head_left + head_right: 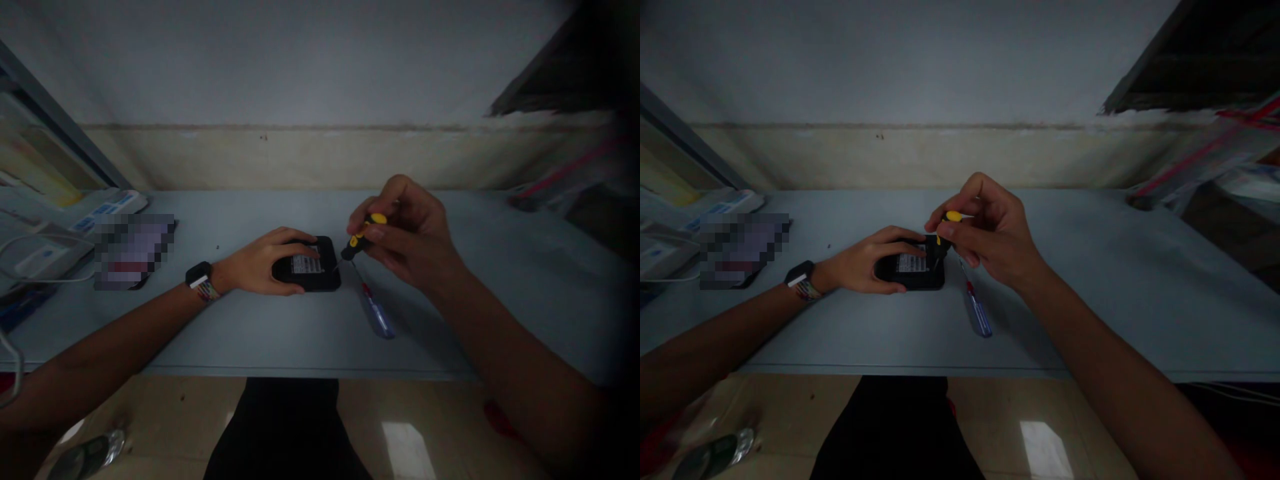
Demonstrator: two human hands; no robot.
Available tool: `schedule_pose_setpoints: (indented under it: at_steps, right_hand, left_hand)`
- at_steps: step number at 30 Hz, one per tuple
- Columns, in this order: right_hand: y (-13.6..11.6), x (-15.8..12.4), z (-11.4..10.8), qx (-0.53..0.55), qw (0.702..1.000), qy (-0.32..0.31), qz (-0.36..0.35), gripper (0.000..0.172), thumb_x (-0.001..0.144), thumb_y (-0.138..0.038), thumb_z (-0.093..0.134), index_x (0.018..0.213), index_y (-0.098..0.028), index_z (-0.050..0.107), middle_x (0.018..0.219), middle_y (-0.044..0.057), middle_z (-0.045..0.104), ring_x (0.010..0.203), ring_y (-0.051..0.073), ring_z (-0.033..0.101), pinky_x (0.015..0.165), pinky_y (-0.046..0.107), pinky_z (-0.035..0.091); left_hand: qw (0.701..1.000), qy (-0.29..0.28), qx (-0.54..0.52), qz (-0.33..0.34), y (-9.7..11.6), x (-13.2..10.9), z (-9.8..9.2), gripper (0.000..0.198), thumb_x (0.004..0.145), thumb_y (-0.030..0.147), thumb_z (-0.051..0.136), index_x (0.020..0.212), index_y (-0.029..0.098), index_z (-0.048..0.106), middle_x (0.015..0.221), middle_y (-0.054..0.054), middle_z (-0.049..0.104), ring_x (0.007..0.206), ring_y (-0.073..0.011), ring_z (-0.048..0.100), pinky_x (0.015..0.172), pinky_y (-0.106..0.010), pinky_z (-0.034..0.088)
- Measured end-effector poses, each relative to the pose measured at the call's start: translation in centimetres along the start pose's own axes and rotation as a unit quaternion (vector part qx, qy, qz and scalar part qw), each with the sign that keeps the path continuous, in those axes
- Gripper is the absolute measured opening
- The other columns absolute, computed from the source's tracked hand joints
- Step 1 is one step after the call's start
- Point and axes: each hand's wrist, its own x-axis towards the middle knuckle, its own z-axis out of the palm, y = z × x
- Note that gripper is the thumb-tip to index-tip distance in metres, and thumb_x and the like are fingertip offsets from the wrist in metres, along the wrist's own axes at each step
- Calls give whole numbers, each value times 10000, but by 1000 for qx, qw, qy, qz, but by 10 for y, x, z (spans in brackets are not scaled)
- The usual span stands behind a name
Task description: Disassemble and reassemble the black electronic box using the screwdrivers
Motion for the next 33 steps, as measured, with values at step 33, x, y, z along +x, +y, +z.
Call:
schedule_pose_setpoints:
  at_steps: [33]
  right_hand:
    - [3,5,-12,40,999,-14,20,225,829,-357,981,840,-258,780,1008,21,859,443,62,522,342,223,310]
  left_hand:
    - [999,16,26,40,-9,0,6,663,905,535,878,1459,226,686,1541,-205,642,1390,-371,651,1192,-565,539]
